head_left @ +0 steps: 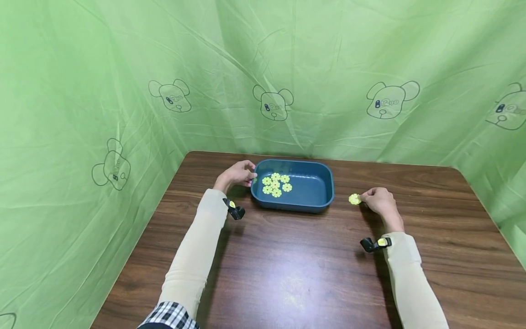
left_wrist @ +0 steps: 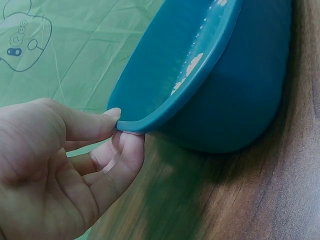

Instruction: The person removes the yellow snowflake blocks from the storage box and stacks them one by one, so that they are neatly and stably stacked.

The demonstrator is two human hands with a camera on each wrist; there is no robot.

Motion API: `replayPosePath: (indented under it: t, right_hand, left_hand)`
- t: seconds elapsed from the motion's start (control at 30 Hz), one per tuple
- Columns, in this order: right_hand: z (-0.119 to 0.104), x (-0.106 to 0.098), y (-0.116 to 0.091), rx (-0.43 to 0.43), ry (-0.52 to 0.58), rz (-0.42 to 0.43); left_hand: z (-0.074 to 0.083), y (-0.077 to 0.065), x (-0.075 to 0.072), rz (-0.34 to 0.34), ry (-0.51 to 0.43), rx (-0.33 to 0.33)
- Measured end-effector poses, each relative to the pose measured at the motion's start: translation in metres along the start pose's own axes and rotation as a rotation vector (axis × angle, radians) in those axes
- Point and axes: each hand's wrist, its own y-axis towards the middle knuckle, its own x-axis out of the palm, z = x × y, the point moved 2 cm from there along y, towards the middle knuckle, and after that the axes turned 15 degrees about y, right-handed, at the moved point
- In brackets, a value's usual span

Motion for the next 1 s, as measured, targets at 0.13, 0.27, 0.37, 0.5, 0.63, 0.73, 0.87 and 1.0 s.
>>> replayPosePath:
  t: [0.13,0.27,0.37,0.5,0.63,0.73,0.87,1.0]
  right_hand:
    - [-0.001,0.000,0.000,-0.001,-0.006,0.001]
    - [-0.002,0.000,-0.002,0.005,-0.002,0.001]
    - [-0.004,-0.001,-0.005,0.007,0.007,0.015]
    - [-0.009,-0.005,-0.008,-0.026,0.012,0.058]
    - [-0.018,-0.011,-0.010,-0.092,0.022,0.106]
    - [-0.028,-0.016,-0.011,-0.145,0.048,0.136]
    - [-0.043,-0.018,-0.013,-0.199,0.081,0.148]
    - [-0.057,-0.016,-0.013,-0.213,0.117,0.128]
  left_hand:
    - [0.000,-0.001,0.000,-0.002,0.008,0.000]
    - [0.000,-0.002,0.001,-0.006,0.015,0.006]
    - [-0.001,-0.001,0.001,-0.006,0.017,0.009]
    - [-0.001,0.000,0.001,-0.009,0.009,0.018]
    - [0.000,0.000,0.001,-0.011,-0.004,0.024]
    - [0.000,0.000,0.001,-0.009,-0.001,0.022]
    - [0.001,-0.001,0.000,-0.007,0.008,0.022]
    - [0.002,-0.002,-0.001,-0.008,0.007,0.017]
